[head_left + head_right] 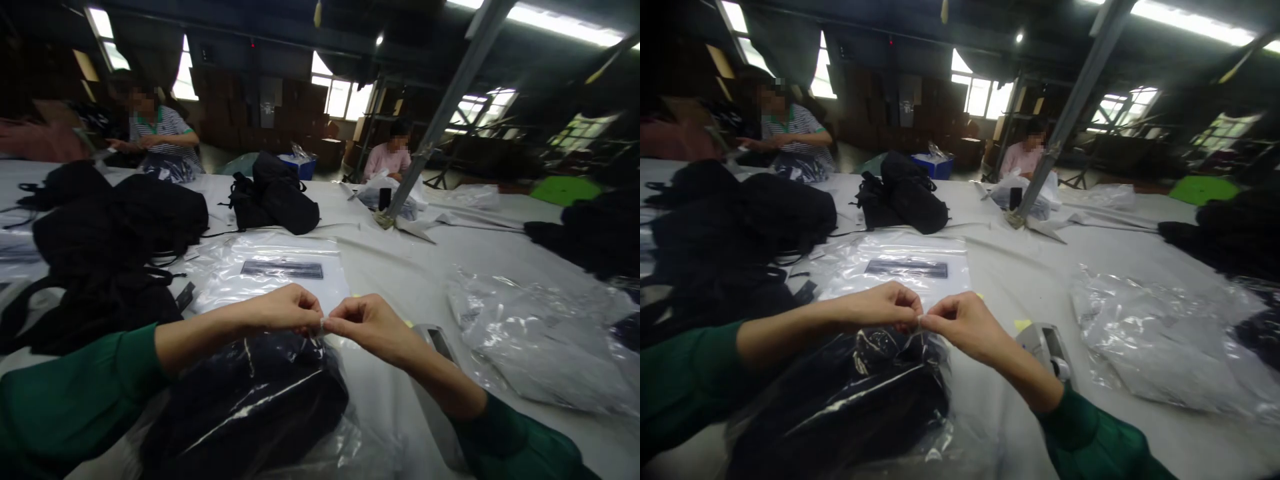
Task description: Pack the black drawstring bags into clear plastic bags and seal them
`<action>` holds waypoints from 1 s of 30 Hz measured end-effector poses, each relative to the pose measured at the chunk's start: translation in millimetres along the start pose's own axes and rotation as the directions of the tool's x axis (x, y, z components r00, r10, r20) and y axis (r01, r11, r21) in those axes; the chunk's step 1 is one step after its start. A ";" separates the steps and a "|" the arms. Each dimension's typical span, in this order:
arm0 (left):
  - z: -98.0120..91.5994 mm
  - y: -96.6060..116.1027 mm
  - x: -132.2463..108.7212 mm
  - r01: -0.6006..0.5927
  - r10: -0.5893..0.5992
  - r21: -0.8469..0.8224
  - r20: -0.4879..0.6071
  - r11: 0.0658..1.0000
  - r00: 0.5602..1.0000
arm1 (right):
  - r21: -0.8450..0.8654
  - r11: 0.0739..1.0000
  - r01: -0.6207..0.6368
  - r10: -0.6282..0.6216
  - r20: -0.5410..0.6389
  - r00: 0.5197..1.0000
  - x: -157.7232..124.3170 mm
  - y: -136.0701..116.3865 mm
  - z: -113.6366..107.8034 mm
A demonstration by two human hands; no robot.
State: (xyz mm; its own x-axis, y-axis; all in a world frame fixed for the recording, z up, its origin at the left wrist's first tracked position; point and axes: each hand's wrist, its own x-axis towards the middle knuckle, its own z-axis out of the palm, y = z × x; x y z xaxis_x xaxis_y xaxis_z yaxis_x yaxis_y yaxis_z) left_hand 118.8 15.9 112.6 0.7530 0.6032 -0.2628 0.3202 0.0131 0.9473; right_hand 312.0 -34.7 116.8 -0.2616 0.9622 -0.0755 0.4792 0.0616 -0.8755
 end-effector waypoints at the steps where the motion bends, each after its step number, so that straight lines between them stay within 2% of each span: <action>1: -7.7 1.7 -4.8 -0.017 0.018 0.024 -0.018 1.000 1.000 | -0.054 0.998 0.031 -0.031 -0.005 1.000 5.9 -4.9 1.2; 3: -25.6 1.2 -15.5 -0.042 0.045 0.034 -0.113 0.999 0.993 | -0.168 0.981 0.096 -0.109 -0.070 0.992 15.7 -11.5 1.1; 5: -44.0 -7.4 -28.1 -0.068 0.083 0.059 -0.294 0.996 0.952 | -0.213 0.972 0.097 -0.133 -0.159 0.978 23.2 -13.4 -0.3; 7: -57.8 -24.7 -42.2 -0.101 0.145 0.122 -0.437 0.987 0.888 | -0.057 0.998 0.029 -0.040 -0.184 0.982 29.6 -12.0 0.9; 9: -61.8 -47.8 -56.7 -0.120 0.201 0.200 -0.458 0.972 0.866 | 0.270 0.959 -0.083 0.106 -0.069 0.992 36.5 -9.6 9.0; 11: -54.3 -71.1 -71.9 -0.118 0.222 0.268 -0.399 0.956 0.890 | 0.558 0.803 -0.210 0.183 0.105 0.978 44.1 -6.3 24.9; 12: -47.1 -80.8 -80.0 -0.104 0.217 0.309 -0.359 0.945 0.908 | 0.642 0.717 -0.272 0.201 0.183 0.962 47.6 -3.5 34.8; 14: -29.2 -93.5 -96.5 -0.080 0.194 0.398 -0.257 0.914 0.947 | 0.698 0.602 -0.388 0.248 0.298 0.922 52.0 6.0 55.0; 16: -11.6 -95.0 -111.4 -0.096 0.167 0.469 -0.114 0.878 0.979 | 0.693 0.551 -0.465 0.326 0.335 0.884 51.1 20.4 70.3; 20: 9.0 -73.8 -122.0 -0.189 0.145 0.564 0.122 0.804 0.982 | 0.703 0.541 -0.462 0.455 0.217 0.864 36.9 45.4 76.1; 23: 15.9 -64.7 -114.3 -0.279 0.166 0.588 0.239 0.759 0.957 | 0.698 0.553 -0.455 0.493 0.167 0.854 28.5 43.0 69.6; 26: 23.4 -75.7 -110.1 -0.355 0.261 0.620 0.240 0.700 0.935 | 0.643 0.573 -0.508 0.512 0.203 0.835 29.2 23.9 68.2; 30: 23.7 -92.3 -122.0 -0.495 0.465 0.528 0.200 0.690 0.862 | 0.542 0.591 -0.597 0.480 0.359 0.801 41.3 -5.8 81.1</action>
State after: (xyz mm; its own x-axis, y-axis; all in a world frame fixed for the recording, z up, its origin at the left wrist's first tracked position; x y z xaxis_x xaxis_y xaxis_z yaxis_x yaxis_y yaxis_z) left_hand 11.0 -77.8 53.0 0.9133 0.3664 0.1776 0.1515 -0.7107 0.6870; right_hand 230.6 -16.9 80.0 -0.2802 0.7046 -0.6519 -0.0151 -0.6823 -0.7310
